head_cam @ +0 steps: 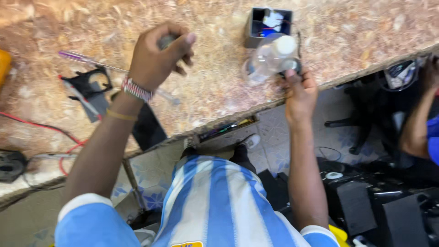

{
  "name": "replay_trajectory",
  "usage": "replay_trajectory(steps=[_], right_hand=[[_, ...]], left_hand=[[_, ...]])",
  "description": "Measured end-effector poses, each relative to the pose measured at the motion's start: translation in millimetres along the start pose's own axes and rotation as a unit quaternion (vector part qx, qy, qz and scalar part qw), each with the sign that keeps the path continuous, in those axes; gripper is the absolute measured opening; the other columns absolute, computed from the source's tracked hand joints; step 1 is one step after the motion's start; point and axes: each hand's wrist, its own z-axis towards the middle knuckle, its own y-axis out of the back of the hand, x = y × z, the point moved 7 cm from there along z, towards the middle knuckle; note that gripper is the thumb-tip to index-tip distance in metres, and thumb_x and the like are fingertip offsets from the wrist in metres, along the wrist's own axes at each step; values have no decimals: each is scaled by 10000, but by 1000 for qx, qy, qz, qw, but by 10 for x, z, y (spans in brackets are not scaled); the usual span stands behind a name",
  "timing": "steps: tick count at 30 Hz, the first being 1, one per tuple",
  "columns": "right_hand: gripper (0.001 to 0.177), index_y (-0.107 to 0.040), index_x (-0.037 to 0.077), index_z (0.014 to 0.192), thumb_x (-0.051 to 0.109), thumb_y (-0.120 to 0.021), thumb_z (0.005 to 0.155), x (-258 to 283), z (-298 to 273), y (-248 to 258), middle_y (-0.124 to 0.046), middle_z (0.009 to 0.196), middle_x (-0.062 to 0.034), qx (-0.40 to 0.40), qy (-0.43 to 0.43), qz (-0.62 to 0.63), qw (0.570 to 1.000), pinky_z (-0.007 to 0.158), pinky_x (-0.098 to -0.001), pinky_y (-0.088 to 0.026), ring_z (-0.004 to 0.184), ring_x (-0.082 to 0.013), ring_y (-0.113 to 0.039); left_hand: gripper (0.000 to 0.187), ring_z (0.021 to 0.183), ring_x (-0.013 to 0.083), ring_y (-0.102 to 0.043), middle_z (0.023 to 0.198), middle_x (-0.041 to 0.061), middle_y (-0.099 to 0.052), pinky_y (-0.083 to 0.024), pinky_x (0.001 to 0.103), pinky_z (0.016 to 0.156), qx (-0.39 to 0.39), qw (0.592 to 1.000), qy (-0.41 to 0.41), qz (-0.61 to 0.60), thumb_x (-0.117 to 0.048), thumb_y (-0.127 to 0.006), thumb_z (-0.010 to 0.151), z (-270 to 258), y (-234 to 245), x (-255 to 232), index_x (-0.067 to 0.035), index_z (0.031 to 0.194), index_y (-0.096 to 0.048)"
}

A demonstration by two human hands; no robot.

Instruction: The person works on a small electronic device, using a multimeter to test connections and a soldering iron to work on the components. They handle wires and small parts on a cluttered workbench.

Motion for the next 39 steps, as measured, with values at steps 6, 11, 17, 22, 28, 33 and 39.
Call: replay_trajectory(steps=[6, 11, 17, 22, 28, 33, 39], right_hand=[[376, -651, 38, 1161, 201, -813, 863, 50, 55, -8, -707, 975, -66, 34, -75, -46, 996, 711, -236, -504, 787, -109, -614], [377, -650, 33, 1173, 186, -798, 862, 218, 144, 80, -729, 1077, -95, 89, -134, -44, 986, 777, -294, -601, 908, -168, -693], [396, -672, 78, 1160, 295, -802, 855, 718, 662, 346, -707, 1027, -36, 143, -156, -95, 973, 775, -333, -574, 884, -143, -654], [438, -676, 58, 1209, 299, -784, 859, 1246, 1326, 991, -716, 1119, -92, 162, -125, -155, 967, 827, -375, -676, 930, -229, -726], [419, -700, 37, 1270, 234, -759, 905, 1601, 1977, 2065, -735, 835, -97, 108, -140, -264, 948, 639, -331, -656, 732, -181, -725], [358, -779, 45, 1141, 201, -889, 838, 1967, 2560, 2599, -670, 697, -82, 110, -46, -372, 920, 503, -247, -596, 592, -104, -683], [336, -726, 63, 1283, 277, -569, 1077, 2542, 2979, 2607, -736, 1013, -162, 275, 36, -557, 783, 777, -386, -607, 906, -319, -743]], left_hand=[[1231, 1092, 462, -648, 1256, 284, -680, -543, 548, 754, 155, 820, -138, 533, -507, -952, 682, 1260, -1197, 88, -179, 1660, -280], [740, 1061, 434, -670, 1179, 141, -735, -545, 577, 741, 169, 800, -125, 562, -575, -796, 748, 1496, -1540, -37, -271, 1404, -641], [769, 1034, 370, -692, 1142, 113, -760, -511, 493, 761, 210, 767, -59, 603, -583, -808, 721, 1934, -1739, -766, -304, 1415, -624], [656, 1052, 344, -706, 1136, 63, -766, -535, 473, 827, 249, 710, -128, 646, -530, -796, 733, 2470, -2754, -1318, -385, 1349, -621], [609, 925, 315, -703, 1000, 44, -753, -511, 460, 664, 332, 694, -134, 625, -495, -785, 781, 3149, -4192, -920, -387, 1340, -569], [857, 1113, 378, -707, 1087, 96, -778, -562, 542, 954, 298, 747, -133, 579, -554, -875, 685, 3674, -4743, -849, -373, 1464, -565], [1139, 1178, 398, -674, 1175, 158, -749, -533, 553, 1034, 248, 776, -48, 578, -458, -920, 644, 3665, -4681, -681, -256, 1611, -353]])
